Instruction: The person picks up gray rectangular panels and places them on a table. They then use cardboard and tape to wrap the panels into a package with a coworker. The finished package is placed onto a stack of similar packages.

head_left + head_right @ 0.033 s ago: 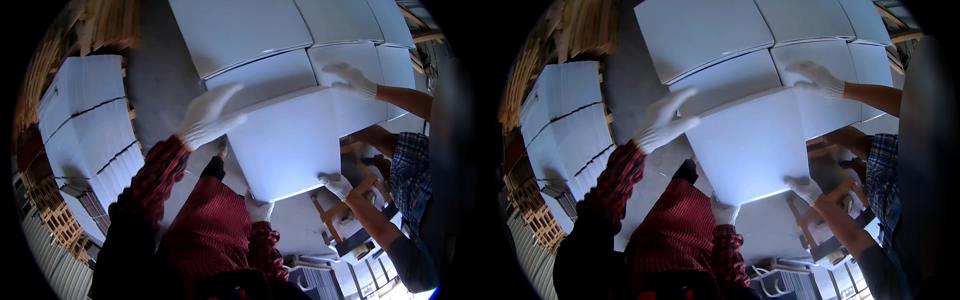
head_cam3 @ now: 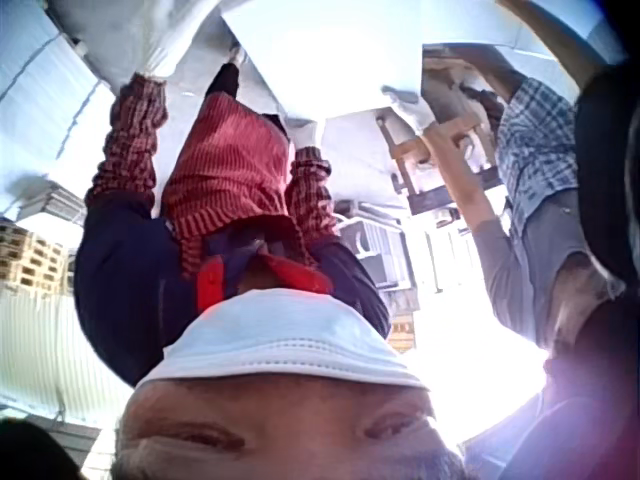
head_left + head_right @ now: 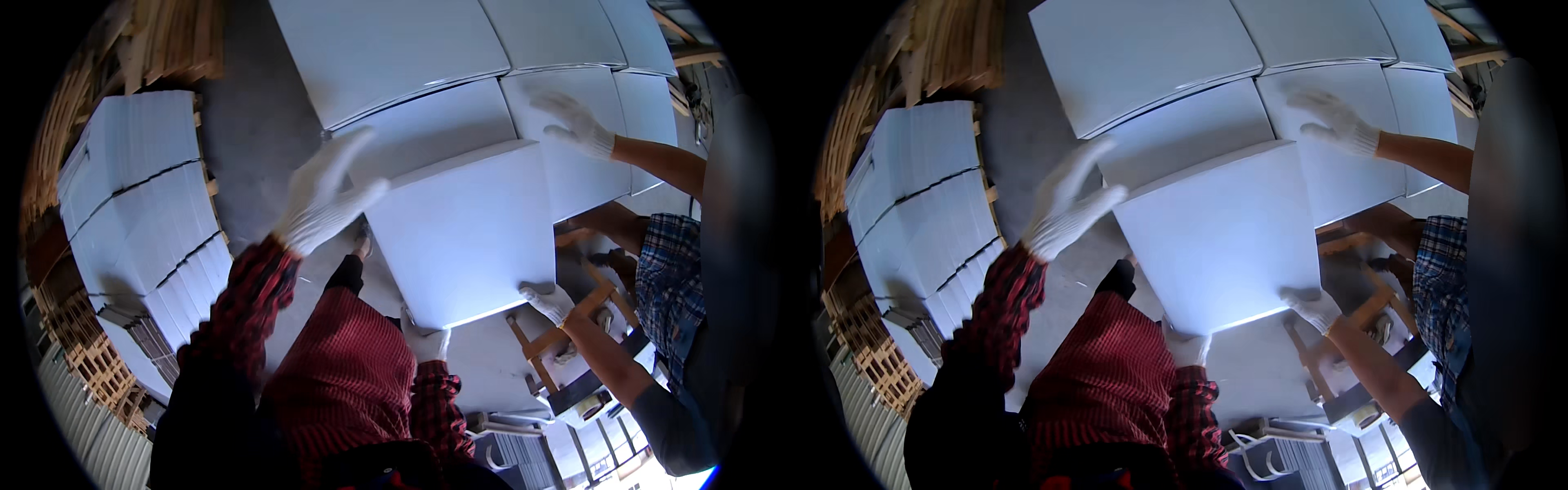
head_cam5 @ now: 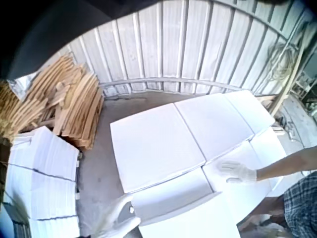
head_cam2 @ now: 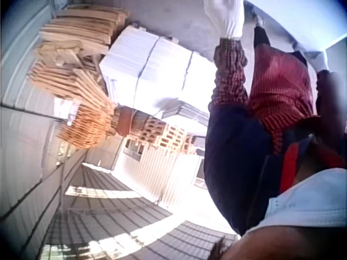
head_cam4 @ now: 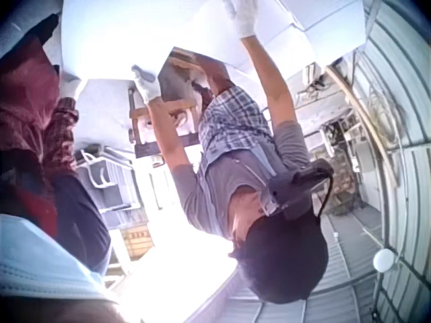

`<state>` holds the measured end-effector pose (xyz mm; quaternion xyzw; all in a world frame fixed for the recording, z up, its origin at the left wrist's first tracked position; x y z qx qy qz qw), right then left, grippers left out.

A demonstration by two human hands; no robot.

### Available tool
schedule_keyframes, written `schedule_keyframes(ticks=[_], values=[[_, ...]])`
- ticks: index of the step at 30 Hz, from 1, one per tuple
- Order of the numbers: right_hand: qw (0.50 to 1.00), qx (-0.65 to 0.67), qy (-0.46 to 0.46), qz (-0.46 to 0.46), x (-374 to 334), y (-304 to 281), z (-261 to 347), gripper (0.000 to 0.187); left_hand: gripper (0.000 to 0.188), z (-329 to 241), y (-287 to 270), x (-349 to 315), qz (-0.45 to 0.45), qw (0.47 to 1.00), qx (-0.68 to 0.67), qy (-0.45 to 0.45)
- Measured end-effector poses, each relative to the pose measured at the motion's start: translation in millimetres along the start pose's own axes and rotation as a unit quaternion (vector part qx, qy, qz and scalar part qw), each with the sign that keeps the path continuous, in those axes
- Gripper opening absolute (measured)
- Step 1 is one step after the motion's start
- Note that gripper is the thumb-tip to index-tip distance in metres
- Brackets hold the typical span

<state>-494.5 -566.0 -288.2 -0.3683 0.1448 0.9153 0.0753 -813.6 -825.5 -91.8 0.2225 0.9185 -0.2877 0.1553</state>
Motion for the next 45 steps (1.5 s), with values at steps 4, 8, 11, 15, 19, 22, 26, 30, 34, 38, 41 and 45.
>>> schedule_keyframes(ticks=[4,8,11,15,19,22,26,30,34,38,41,45], values=[[0.985,0.161,0.039,-0.056,18.9,-51.5,24.4,0.046,0.076,117.2,47.4,-35.7,-0.207,0.947,-0.233,-0.076],[0.990,0.107,-0.017,-0.094,40.9,-77.8,38.7,0.054,0.099,135.9,167.5,-45.2,-0.081,0.854,-0.491,-0.153],[0.967,0.221,-0.038,-0.119,44.7,-43.0,66.7,0.048,0.072,141.2,193.5,-25.0,-0.150,0.776,-0.581,-0.192],[0.953,0.270,-0.054,-0.125,60.7,-7.8,85.3,0.034,0.058,143.5,172.9,1.2,-0.198,0.700,-0.670,-0.147],[0.993,-0.002,-0.061,-0.099,85.2,24.3,104.5,0.049,0.050,155.6,117.5,29.6,-0.204,0.699,-0.670,-0.147],[0.896,-0.430,-0.082,-0.072,89.1,45.1,129.0,0.048,0.052,151.3,99.5,33.5,-0.202,0.713,-0.653,-0.160],[0.992,-0.006,-0.051,-0.114,98.4,7.7,77.2,0.047,0.061,153.7,102.5,30.4,-0.161,0.731,-0.631,-0.205],[0.990,-0.097,-0.041,-0.089,108.3,-17.6,45.0,0.052,0.062,154.2,89.2,32.6,-0.116,0.820,-0.533,-0.174],[0.998,0.038,0.047,-0.032,68.3,27.8,67.1,0.062,0.068,178.1,91.6,2.4,-0.001,0.786,-0.598,-0.160],[0.955,0.245,0.164,-0.004,-20.5,42.3,15.9,0.064,0.071,227.3,98.3,-82.4,0.047,0.806,-0.538,-0.243],[0.968,0.050,0.244,0.007,-80.1,17.8,-18.3,0.059,0.074,301.7,117.0,-151.6,0.071,0.901,-0.277,-0.328],[0.975,0.058,0.214,-0.025,-169.0,-7.9,-40.1,0.055,0.067,284.7,140.7,-207.3,0.222,0.917,-0.015,-0.331]])
Point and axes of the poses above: each hand's wrist, its own x-axis towards the middle knuckle, its own y-axis out of the palm, z = x × y, the point moved 7 cm from there along x, towards the middle knuckle, and after that the axes turned 13 degrees about z, right-handed, at the moved point
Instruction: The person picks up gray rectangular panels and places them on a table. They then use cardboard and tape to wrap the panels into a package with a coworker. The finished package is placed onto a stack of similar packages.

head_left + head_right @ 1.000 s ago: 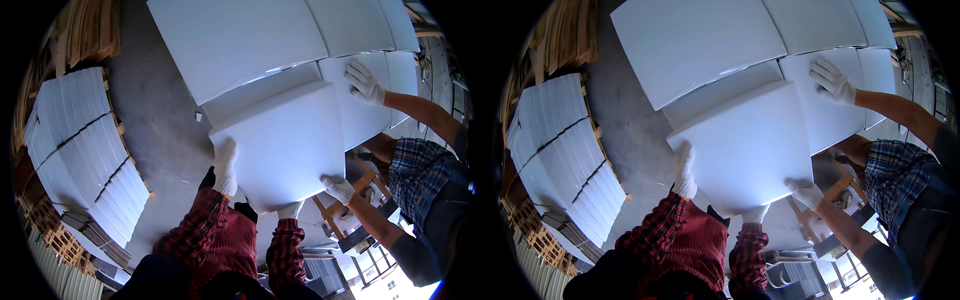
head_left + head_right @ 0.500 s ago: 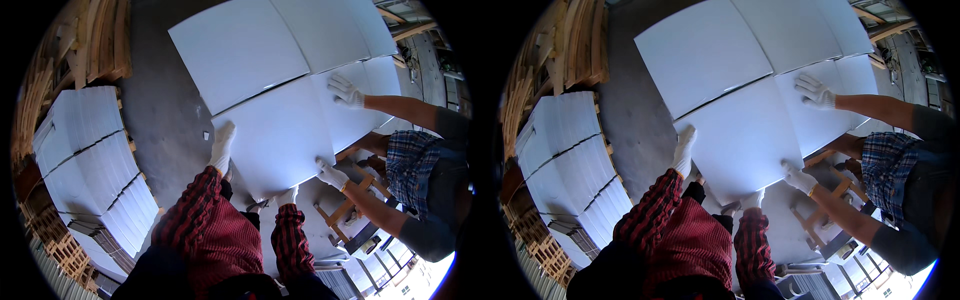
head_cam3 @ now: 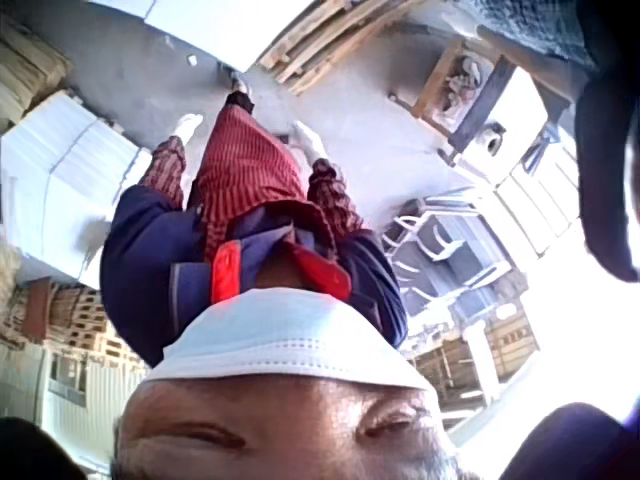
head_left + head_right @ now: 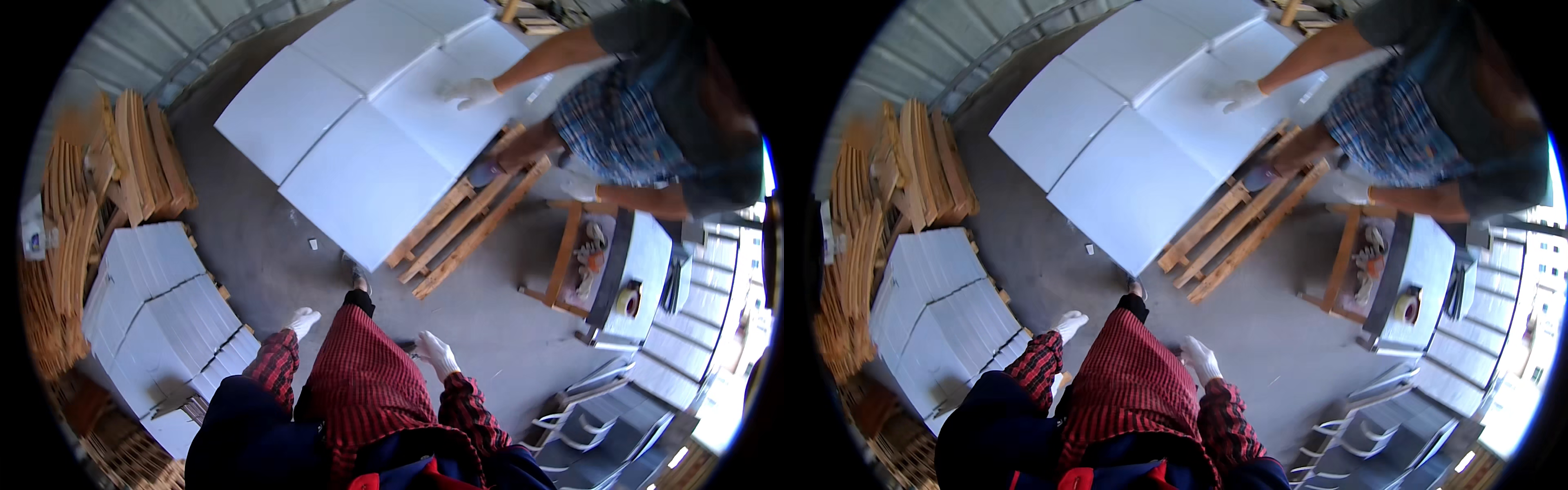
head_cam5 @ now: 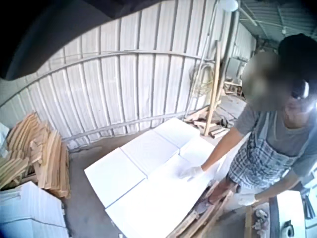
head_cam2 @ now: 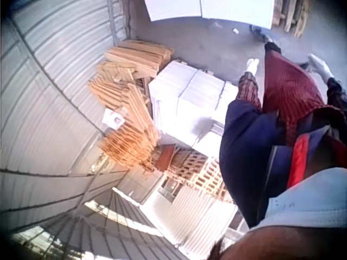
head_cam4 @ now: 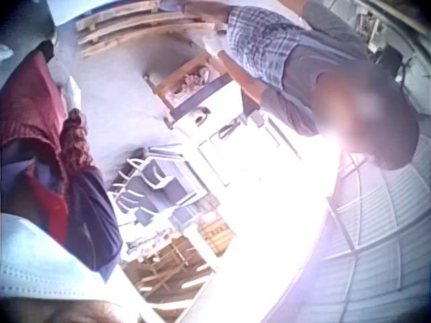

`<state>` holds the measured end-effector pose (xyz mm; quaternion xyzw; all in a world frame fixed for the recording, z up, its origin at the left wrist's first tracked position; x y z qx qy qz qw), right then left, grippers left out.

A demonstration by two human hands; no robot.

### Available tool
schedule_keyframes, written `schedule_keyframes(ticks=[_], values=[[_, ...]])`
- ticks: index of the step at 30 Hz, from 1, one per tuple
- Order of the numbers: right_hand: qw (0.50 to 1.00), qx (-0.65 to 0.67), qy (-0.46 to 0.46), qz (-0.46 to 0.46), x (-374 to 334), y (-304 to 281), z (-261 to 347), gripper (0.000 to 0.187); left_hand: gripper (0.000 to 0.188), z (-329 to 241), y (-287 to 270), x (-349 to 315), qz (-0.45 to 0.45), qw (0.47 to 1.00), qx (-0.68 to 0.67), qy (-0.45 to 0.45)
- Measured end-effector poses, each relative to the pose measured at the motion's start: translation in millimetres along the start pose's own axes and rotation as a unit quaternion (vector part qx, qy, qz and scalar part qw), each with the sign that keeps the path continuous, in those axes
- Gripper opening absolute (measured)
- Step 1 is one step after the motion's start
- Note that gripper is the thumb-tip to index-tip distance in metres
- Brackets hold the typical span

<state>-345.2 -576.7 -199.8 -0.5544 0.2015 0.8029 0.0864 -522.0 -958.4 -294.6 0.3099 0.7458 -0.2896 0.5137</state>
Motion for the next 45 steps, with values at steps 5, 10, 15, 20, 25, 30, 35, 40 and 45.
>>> schedule_keyframes(ticks=[5,10,15,20,25,30,35,40,45], values=[[0.972,0.214,-0.051,-0.083,-74.7,-85.9,-152.1,0.062,0.065,-132.4,70.2,-73.8,0.052,0.960,0.261,0.086],[0.878,0.431,-0.108,-0.177,-117.5,-130.8,-381.7,0.046,0.056,-187.3,179.7,-35.9,0.077,0.895,0.400,0.182],[0.723,0.599,-0.082,-0.336,-155.5,-75.7,-562.7,0.045,0.060,-233.3,389.6,-70.0,0.168,0.772,0.543,0.285],[0.706,0.612,-0.026,-0.355,-129.2,-61.2,-613.2,0.041,0.053,-229.8,567.5,-168.5,0.344,0.634,0.586,0.369],[0.732,0.621,-0.150,-0.237,-71.7,-93.6,-551.6,0.037,0.049,-200.9,644.4,-124.1,0.424,0.566,0.617,0.344],[0.850,-0.106,-0.181,-0.483,-216.3,-184.9,-436.5,0.036,0.037,-219.1,664.1,-60.2,0.348,0.677,0.632,0.146],[0.725,0.575,-0.125,-0.358,-226.5,-223.4,-557.2,0.047,0.035,-269.6,758.0,-53.5,0.319,0.763,0.540,0.155],[0.584,0.681,-0.128,-0.422,-239.1,-247.3,-628.9,0.045,0.035,-308.3,906.6,-39.5,0.349,0.519,0.693,0.359],[0.807,0.432,-0.075,-0.395,-225.7,-278.1,-632.5,0.042,0.055,-287.4,1028.9,-134.1,0.347,0.423,0.773,0.321]])
Point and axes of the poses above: each hand's wrist, its own x-axis towards the middle knuckle, its own y-axis out of the palm, z = x × y, the point moved 7 cm from there along x, towards the middle knuckle, and after that the axes turned 13 degrees about z, right-handed, at the moved point
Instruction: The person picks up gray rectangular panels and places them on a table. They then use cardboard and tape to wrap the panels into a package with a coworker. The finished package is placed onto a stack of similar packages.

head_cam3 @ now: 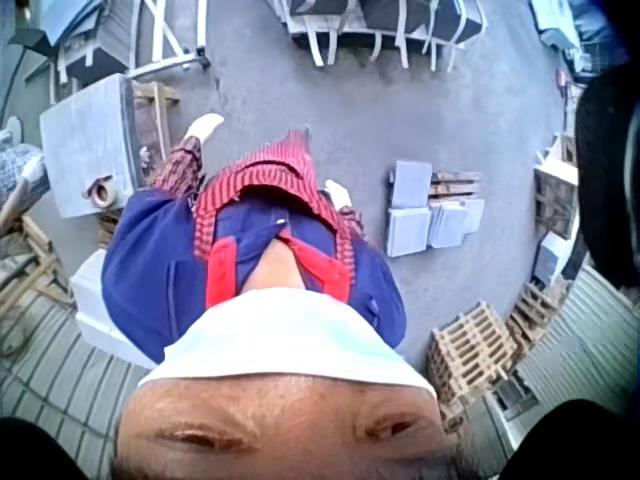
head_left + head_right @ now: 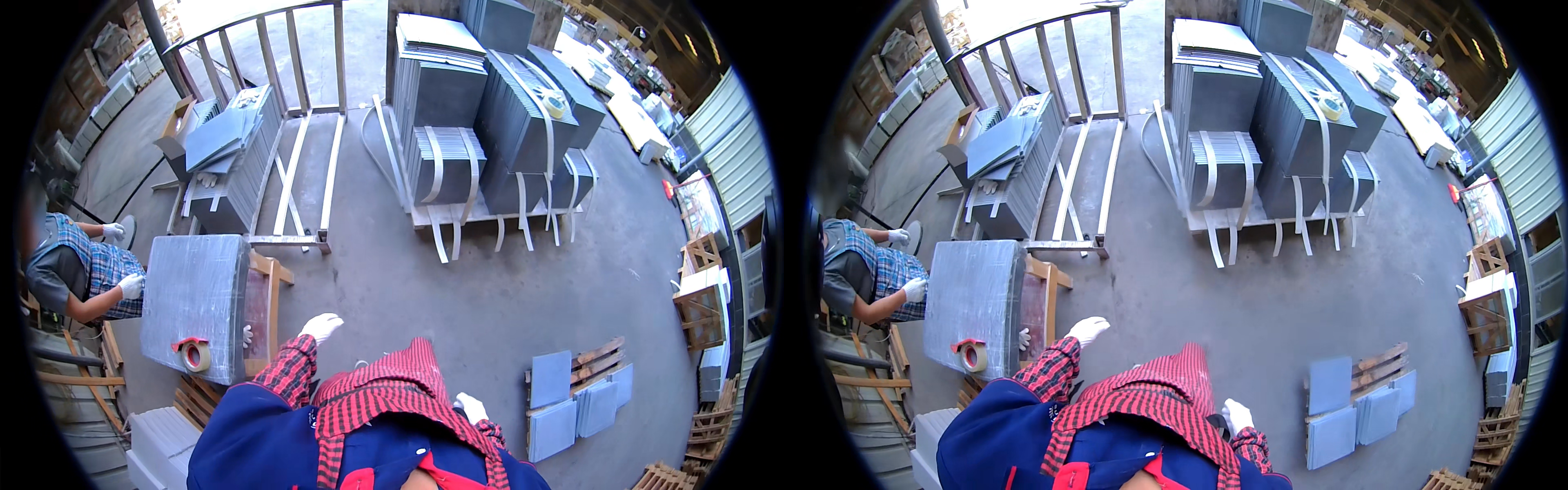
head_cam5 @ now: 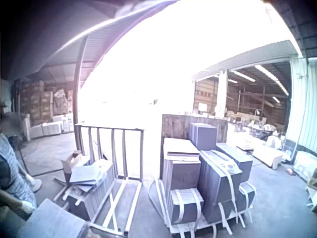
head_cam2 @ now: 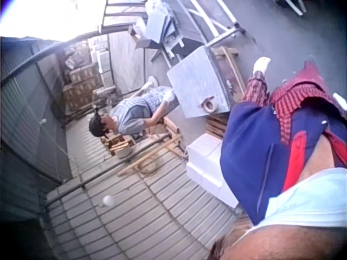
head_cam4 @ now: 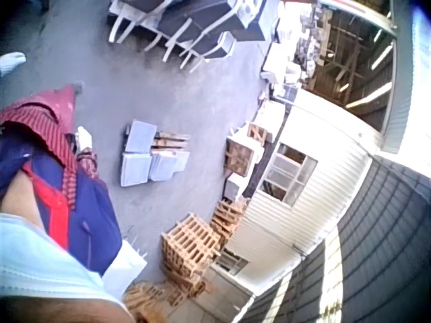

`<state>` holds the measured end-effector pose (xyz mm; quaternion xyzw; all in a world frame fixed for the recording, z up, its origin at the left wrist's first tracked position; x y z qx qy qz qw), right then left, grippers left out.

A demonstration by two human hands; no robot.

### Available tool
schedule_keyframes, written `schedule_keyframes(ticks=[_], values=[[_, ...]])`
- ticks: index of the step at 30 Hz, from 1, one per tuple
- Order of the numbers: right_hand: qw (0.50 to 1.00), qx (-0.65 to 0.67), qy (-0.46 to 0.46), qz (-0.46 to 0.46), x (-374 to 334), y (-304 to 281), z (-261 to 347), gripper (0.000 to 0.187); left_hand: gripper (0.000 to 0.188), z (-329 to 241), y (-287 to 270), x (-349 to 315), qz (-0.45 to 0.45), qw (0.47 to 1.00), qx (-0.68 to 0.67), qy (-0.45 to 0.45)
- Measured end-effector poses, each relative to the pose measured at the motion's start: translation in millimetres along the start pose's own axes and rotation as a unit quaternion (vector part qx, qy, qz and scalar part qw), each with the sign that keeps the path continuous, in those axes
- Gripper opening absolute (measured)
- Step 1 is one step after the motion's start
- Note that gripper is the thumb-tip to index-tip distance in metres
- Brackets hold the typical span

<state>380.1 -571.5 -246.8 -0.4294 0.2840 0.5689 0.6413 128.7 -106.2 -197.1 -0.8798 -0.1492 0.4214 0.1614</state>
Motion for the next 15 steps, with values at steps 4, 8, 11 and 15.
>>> schedule_keyframes(ticks=[4,8,11,15], values=[[0.959,-0.239,-0.126,0.084,115.0,-4.8,-132.3,0.038,0.056,-77.3,4.6,55.6,0.028,0.999,-0.024,0.035],[0.909,-0.348,-0.227,-0.008,118.0,-132.9,50.6,0.023,0.054,-76.7,12.6,81.0,0.035,0.996,-0.077,-0.023],[0.969,-0.125,-0.194,-0.090,177.6,-270.5,101.4,0.023,0.045,-94.6,9.1,113.2,0.068,0.996,0.059,-0.007],[0.977,0.185,-0.060,-0.083,213.3,-380.0,204.4,0.037,0.044,-123.3,-12.9,128.6,0.015,0.999,-0.015,-0.038]])
Point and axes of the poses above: each hand's wrist, its own x-axis towards the middle knuckle, its own y-axis out of the palm, z = x × y, the point moved 7 cm from there along x, towards the middle knuckle, and after that the axes turned 13 degrees about z, right-handed, at the moved point
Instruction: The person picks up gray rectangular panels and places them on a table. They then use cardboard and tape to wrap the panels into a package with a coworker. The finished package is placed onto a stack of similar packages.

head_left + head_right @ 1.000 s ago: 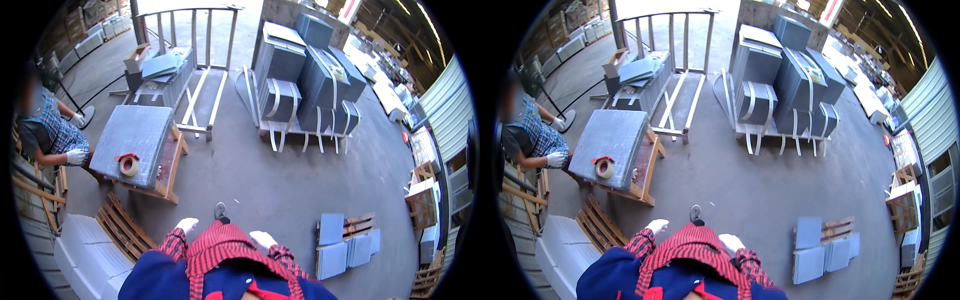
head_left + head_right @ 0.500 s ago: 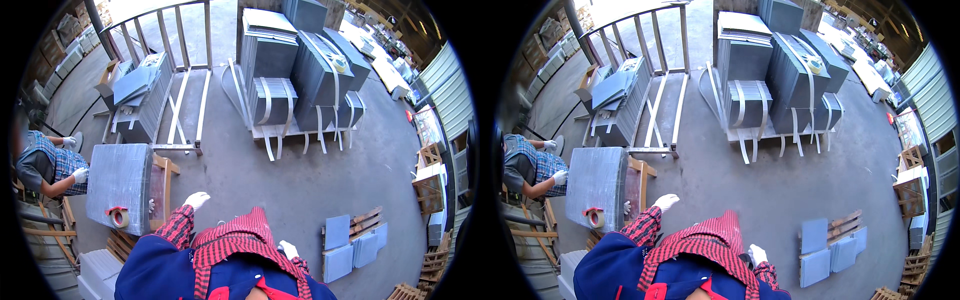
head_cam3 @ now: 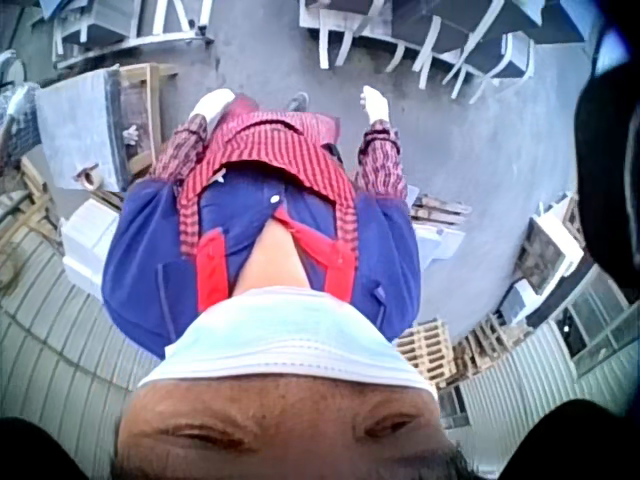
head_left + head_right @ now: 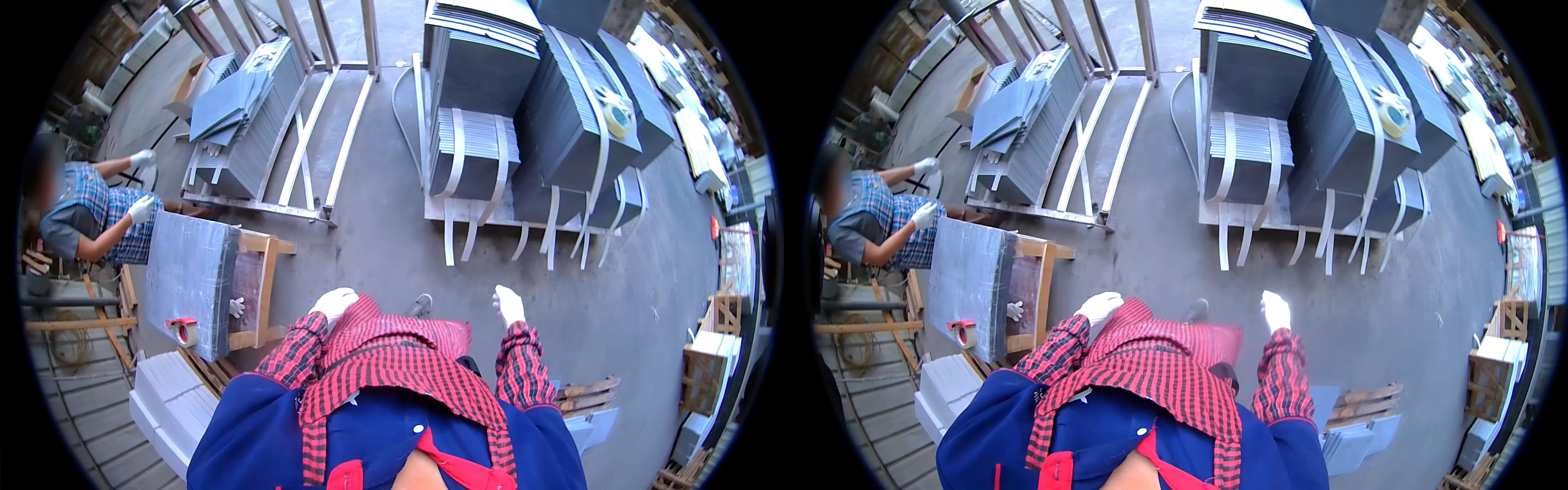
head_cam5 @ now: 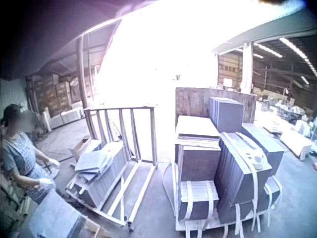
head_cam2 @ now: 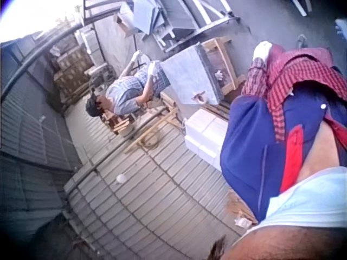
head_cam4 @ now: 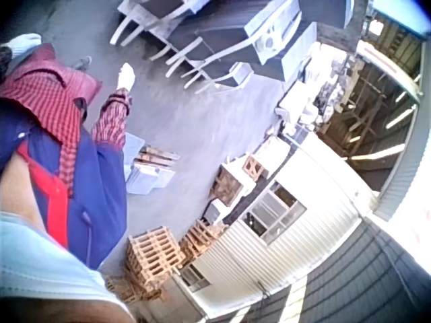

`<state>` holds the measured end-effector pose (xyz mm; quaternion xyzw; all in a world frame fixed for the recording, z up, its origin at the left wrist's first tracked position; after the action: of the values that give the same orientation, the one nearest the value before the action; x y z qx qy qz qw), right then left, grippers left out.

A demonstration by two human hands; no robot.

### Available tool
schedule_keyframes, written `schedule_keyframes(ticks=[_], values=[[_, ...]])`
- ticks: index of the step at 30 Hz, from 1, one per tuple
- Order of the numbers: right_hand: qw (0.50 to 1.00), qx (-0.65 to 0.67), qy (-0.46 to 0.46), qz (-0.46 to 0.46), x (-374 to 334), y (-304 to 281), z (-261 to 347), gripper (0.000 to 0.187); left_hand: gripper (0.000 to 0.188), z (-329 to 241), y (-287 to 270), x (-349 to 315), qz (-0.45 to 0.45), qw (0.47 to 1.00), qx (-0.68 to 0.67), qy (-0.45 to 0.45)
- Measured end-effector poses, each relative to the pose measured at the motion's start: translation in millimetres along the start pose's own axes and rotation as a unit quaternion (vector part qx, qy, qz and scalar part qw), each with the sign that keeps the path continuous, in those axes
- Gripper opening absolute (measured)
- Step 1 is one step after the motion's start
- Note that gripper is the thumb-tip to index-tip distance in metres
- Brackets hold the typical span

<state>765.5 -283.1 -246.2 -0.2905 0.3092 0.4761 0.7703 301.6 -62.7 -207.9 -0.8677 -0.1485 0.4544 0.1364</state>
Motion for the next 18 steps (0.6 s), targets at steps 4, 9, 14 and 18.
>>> schedule_keyframes(ticks=[4,9,14,18], values=[[0.997,-0.051,-0.042,0.035,70.9,-0.7,82.9,0.046,0.052,-42.9,-24.9,6.4,-0.054,0.991,-0.123,-0.003],[0.901,-0.372,-0.153,0.162,133.1,81.0,115.4,0.037,0.050,-28.8,-42.8,41.1,-0.009,0.993,-0.119,0.003],[0.790,-0.538,-0.246,0.159,136.4,162.9,138.5,0.035,0.042,25.3,-92.6,85.4,0.001,0.999,-0.041,-0.006],[0.750,-0.613,-0.217,0.124,144.7,174.4,200.0,0.029,0.044,28.8,-185.7,111.5,-0.063,0.991,-0.117,-0.013]])
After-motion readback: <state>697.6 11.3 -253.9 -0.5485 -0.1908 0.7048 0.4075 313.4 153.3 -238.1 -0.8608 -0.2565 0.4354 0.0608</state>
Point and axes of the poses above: each hand's wrist, its own x-axis towards the middle knuckle, its own y-axis out of the palm, z = x × y, the point moved 7 cm from there along x, towards the middle knuckle, and after that the axes turned 13 degrees about z, right-handed, at the moved point
